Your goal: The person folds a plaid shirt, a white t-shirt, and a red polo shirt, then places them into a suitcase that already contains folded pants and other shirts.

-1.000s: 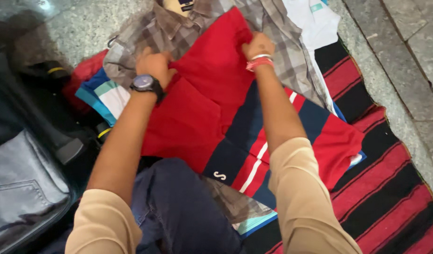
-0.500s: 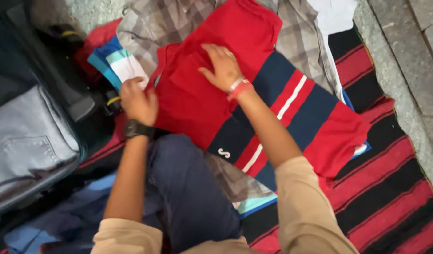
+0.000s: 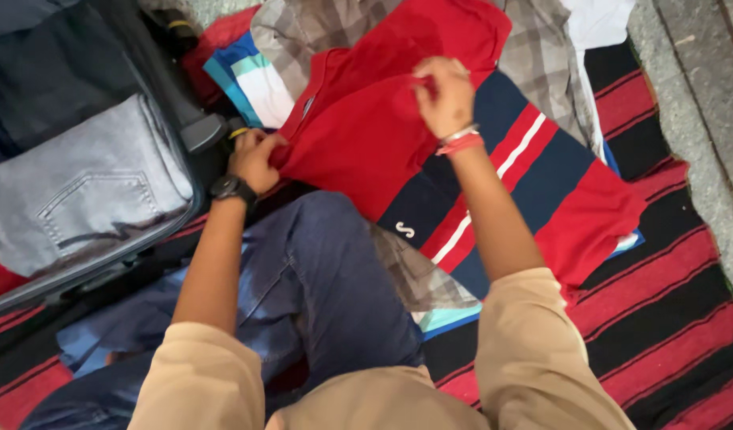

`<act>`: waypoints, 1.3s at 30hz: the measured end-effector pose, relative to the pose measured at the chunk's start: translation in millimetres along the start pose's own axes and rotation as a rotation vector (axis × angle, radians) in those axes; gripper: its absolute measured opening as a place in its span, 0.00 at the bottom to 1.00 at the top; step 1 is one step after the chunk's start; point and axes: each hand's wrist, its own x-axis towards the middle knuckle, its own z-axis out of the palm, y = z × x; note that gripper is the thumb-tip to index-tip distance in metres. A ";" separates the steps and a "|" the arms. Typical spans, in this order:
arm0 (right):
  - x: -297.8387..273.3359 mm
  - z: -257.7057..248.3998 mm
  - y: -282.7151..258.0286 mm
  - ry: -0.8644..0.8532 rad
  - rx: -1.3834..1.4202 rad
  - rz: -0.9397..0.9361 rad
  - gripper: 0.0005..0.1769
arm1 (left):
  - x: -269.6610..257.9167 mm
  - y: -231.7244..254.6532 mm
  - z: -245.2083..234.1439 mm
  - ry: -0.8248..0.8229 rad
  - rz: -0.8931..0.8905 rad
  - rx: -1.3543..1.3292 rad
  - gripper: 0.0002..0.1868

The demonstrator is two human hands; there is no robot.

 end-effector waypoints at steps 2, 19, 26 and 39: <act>-14.7 -7.3 -3.7 -0.023 0.101 0.415 0.11 | 0.2 4.3 -1.5 0.012 -0.010 0.021 0.28; -150.3 -51.8 -34.6 0.123 0.113 0.153 0.11 | 14.3 -90.6 61.4 0.301 -0.045 0.191 0.16; -240.2 -40.8 -68.6 0.078 -0.073 0.350 0.09 | 31.4 -71.8 57.3 0.208 -0.175 0.208 0.14; -225.3 -7.1 -75.1 0.176 -0.188 0.693 0.10 | 19.3 -36.8 38.6 0.156 -0.041 -0.136 0.28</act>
